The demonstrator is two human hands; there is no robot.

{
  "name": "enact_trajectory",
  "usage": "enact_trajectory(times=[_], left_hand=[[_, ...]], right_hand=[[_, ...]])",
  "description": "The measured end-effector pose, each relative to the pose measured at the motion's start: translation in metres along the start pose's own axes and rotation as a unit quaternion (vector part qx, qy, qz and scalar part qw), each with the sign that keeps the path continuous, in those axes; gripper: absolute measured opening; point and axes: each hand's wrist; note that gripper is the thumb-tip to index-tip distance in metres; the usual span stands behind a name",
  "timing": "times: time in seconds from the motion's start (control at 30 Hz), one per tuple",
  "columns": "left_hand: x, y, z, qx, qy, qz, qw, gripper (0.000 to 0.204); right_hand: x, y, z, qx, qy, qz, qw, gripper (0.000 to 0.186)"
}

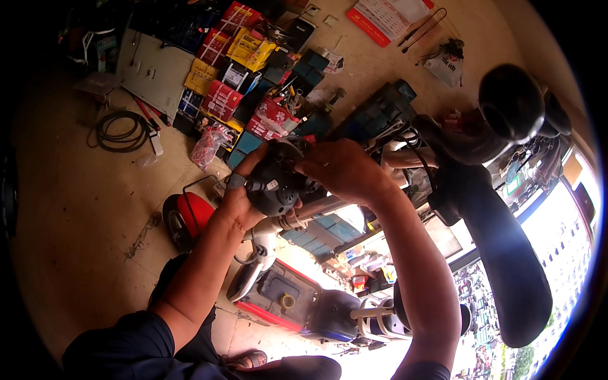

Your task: The person wraps yellow tape around wiring on an electric scooter and installs a headlight assembly onto the handlebars.

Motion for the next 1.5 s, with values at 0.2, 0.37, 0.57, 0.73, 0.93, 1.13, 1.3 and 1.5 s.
enact_trajectory(times=[0.2,0.37,0.57,0.73,0.93,1.13,1.3,1.5], left_hand=[[-0.018,0.002,0.015,0.069,0.019,0.052,0.996,0.056],[-0.014,0.003,0.02,0.082,0.063,0.032,0.994,0.053],[-0.033,-0.008,0.035,0.009,0.02,0.18,0.983,0.049],[-0.036,-0.014,0.041,0.01,0.037,0.159,0.987,0.05],[-0.055,0.006,0.044,0.022,0.115,0.112,0.987,0.057],[-0.056,0.0,0.042,0.037,0.101,0.171,0.979,0.058],[-0.059,0.005,0.04,0.041,0.09,0.178,0.979,0.052],[-0.055,0.014,0.05,0.043,0.122,0.092,0.987,0.043]], right_hand=[[0.014,-0.001,0.005,-0.037,-0.094,0.017,0.995,0.018],[0.0,-0.019,-0.001,-0.123,0.052,-0.044,0.99,0.014],[0.004,-0.035,0.023,-0.174,-0.07,-0.099,0.977,0.012],[0.005,-0.044,0.022,-0.223,-0.053,-0.158,0.96,0.015],[0.001,-0.035,0.016,-0.161,-0.029,-0.099,0.981,0.017],[0.018,-0.036,0.026,-0.176,-0.195,-0.079,0.962,0.018],[0.005,-0.042,0.022,-0.231,-0.022,-0.047,0.972,0.014],[-0.005,-0.032,0.01,-0.116,0.084,-0.11,0.984,0.025]])
Point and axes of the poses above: each hand's wrist, its own z-axis towards the middle knuckle, its own y-axis out of the back of the hand, x = y × z, and after that the axes turned 9 degrees about -z, right-handed
